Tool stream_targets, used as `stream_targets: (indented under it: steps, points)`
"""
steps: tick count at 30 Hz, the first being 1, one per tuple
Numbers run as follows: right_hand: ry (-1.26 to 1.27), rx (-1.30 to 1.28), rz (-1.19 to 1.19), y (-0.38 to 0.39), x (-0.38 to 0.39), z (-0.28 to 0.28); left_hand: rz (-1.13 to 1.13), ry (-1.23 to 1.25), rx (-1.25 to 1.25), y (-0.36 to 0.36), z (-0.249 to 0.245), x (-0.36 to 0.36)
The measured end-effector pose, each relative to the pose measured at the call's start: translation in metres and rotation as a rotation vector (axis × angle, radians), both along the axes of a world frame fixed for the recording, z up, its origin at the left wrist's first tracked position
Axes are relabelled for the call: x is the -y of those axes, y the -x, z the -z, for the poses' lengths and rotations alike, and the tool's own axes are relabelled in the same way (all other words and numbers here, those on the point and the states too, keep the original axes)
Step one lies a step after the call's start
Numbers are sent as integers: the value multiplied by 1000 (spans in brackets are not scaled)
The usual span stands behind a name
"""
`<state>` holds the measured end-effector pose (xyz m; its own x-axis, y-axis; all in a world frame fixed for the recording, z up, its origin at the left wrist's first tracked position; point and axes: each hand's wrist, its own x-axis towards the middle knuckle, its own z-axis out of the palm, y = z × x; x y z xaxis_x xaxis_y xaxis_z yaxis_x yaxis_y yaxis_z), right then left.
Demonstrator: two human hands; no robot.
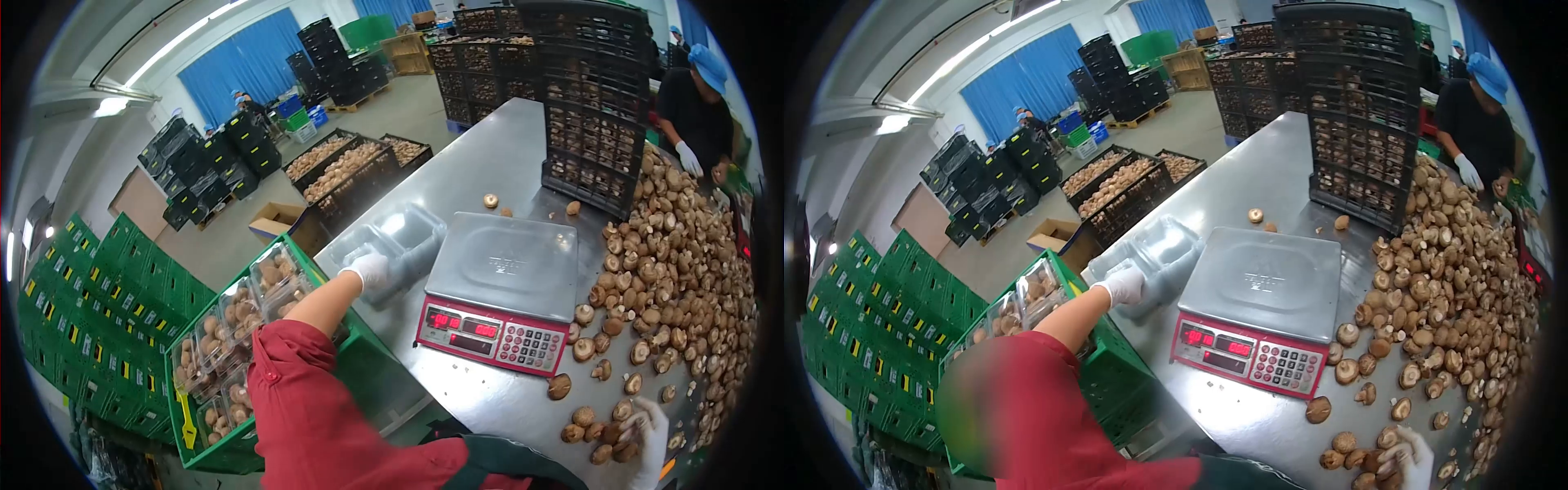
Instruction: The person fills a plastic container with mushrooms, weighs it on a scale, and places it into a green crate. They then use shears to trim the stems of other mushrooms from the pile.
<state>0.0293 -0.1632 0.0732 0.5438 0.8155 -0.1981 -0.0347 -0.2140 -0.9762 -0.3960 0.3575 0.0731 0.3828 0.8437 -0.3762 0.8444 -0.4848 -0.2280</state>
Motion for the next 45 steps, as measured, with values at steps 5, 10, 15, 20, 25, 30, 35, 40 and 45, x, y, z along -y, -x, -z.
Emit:
stream_targets:
  steps: [5, 10, 15, 20, 25, 30, 35, 40, 45]
  points:
    - [15, -110, 160, 15, 41, 38, 149, -291, 277, 18, 17, 1]
    - [-58, -117, 109, 23, 30, 23, 242, -313, 389, 41, 23, -15]
    - [29, -271, 61, 23, 41, 20, -23, -78, 440, 10, -21, -6]
    - [72, -306, 150, 21, 60, 20, 83, -355, 914, 15, -68, -26]
    - [155, -100, 99, -11, 42, 13, -18, -14, 985, -129, -106, 114]
    - [137, 988, 159, -85, -58, 45, 210, 253, 595, -210, -51, 153]
    - [392, 1275, -88, -152, -139, 79, 522, -247, 519, -219, -71, 186]
    - [60, 470, 64, -163, -136, 67, 518, -93, 852, -234, -83, 246]
    - [-44, 123, 45, -149, -104, 58, 686, 228, 788, -265, -22, 300]
